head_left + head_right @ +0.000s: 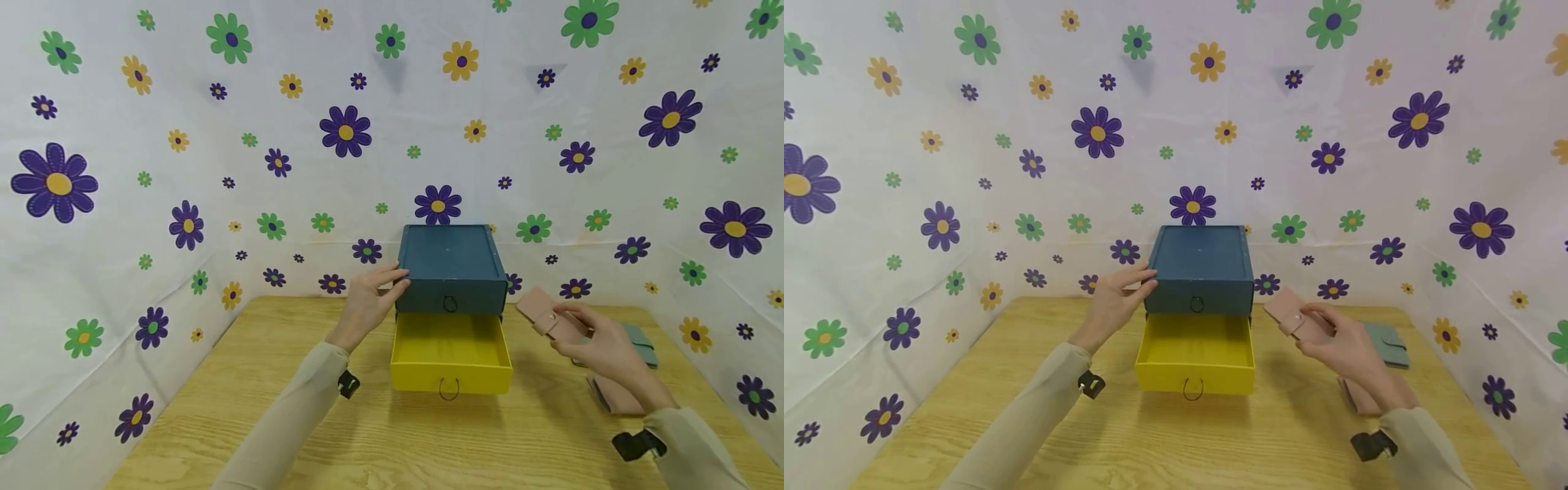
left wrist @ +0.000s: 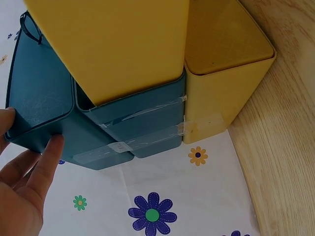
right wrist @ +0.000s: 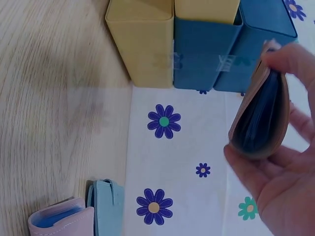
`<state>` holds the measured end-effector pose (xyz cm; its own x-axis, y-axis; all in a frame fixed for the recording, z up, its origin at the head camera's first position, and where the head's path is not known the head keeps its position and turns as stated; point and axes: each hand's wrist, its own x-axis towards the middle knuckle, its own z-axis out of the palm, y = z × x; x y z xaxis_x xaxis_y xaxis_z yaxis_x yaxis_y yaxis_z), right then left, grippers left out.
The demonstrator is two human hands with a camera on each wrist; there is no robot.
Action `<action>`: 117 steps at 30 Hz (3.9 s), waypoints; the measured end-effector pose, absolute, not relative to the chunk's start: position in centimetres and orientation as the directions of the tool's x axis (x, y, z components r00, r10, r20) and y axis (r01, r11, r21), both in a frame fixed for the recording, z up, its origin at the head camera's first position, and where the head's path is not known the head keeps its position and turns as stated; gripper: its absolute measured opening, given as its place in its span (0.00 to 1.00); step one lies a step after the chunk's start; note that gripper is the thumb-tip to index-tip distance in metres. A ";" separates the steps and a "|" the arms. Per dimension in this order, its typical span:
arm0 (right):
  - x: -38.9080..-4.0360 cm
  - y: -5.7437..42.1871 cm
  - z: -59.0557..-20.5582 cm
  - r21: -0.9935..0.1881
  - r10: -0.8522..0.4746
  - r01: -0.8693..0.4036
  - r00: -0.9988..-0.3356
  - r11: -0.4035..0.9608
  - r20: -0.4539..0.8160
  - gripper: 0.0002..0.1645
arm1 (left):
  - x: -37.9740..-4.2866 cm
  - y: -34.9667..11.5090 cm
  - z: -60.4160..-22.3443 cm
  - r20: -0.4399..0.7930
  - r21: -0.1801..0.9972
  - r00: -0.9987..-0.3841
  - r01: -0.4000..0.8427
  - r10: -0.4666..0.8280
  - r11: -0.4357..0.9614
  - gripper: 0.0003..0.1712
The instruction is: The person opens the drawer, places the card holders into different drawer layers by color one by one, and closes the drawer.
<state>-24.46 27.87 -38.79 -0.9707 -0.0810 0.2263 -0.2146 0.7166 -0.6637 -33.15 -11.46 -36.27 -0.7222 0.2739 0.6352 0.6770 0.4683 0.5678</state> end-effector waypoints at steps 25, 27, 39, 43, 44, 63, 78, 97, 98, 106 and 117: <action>-23.9 27.5 -38.5 -0.695 -0.344 -0.457 -0.887 0.555 0.309 0.32 | -33.2 -11.4 -36.4 0.636 0.565 -0.725 0.671 0.265 0.480 0.17; -23.9 27.4 -38.5 -0.703 -0.353 -0.453 -0.887 0.549 0.296 0.32 | -33.2 -11.4 -36.4 0.636 0.565 -0.724 0.673 0.268 0.478 0.17; -24.0 24.6 -37.8 -0.651 -0.416 -0.500 -0.860 0.571 0.295 0.32 | -33.0 -11.5 -36.3 0.635 0.562 -0.723 0.674 0.273 0.480 0.17; -24.2 23.3 -37.2 -0.615 -0.438 -0.520 -0.849 0.592 0.296 0.32 | -33.0 -11.4 -36.3 0.635 0.563 -0.724 0.673 0.269 0.480 0.17; -24.2 23.0 -37.1 -0.615 -0.443 -0.521 -0.848 0.592 0.291 0.32 | -33.0 -11.4 -36.3 0.635 0.564 -0.725 0.671 0.267 0.480 0.17; -25.4 17.4 -36.3 -0.505 -0.488 -0.527 -0.845 0.683 0.221 0.29 | -33.0 -11.3 -36.7 0.643 0.556 -0.720 0.674 0.262 0.487 0.17; -26.2 14.3 -36.7 -0.425 -0.542 -0.587 -0.807 0.689 0.236 0.28 | -32.9 -11.2 -36.7 0.647 0.556 -0.717 0.676 0.259 0.484 0.17; -24.6 9.9 -38.3 -0.490 -0.237 -0.365 -0.923 0.791 0.304 0.30 | -33.0 -11.4 -36.7 0.662 0.531 -0.700 0.690 0.268 0.491 0.17; -24.5 10.0 -38.2 -0.500 -0.242 -0.375 -0.919 0.781 0.311 0.28 | -33.0 -11.3 -36.7 0.662 0.530 -0.700 0.690 0.268 0.493 0.17; -24.6 11.1 -37.8 -0.496 -0.235 -0.425 -0.886 0.758 0.401 0.10 | -33.0 -11.3 -36.6 0.656 0.543 -0.707 0.685 0.263 0.486 0.17; -24.6 12.3 -37.7 -0.484 -0.222 -0.410 -0.890 0.773 0.399 0.08 | -33.0 -11.3 -36.6 0.655 0.542 -0.707 0.686 0.267 0.486 0.17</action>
<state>-24.63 12.27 -37.71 -0.8897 -0.2219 0.3991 -0.4100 0.7728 -0.4844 -33.01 -11.35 -36.60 -0.7071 0.2674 0.6546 0.6855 0.4862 0.5419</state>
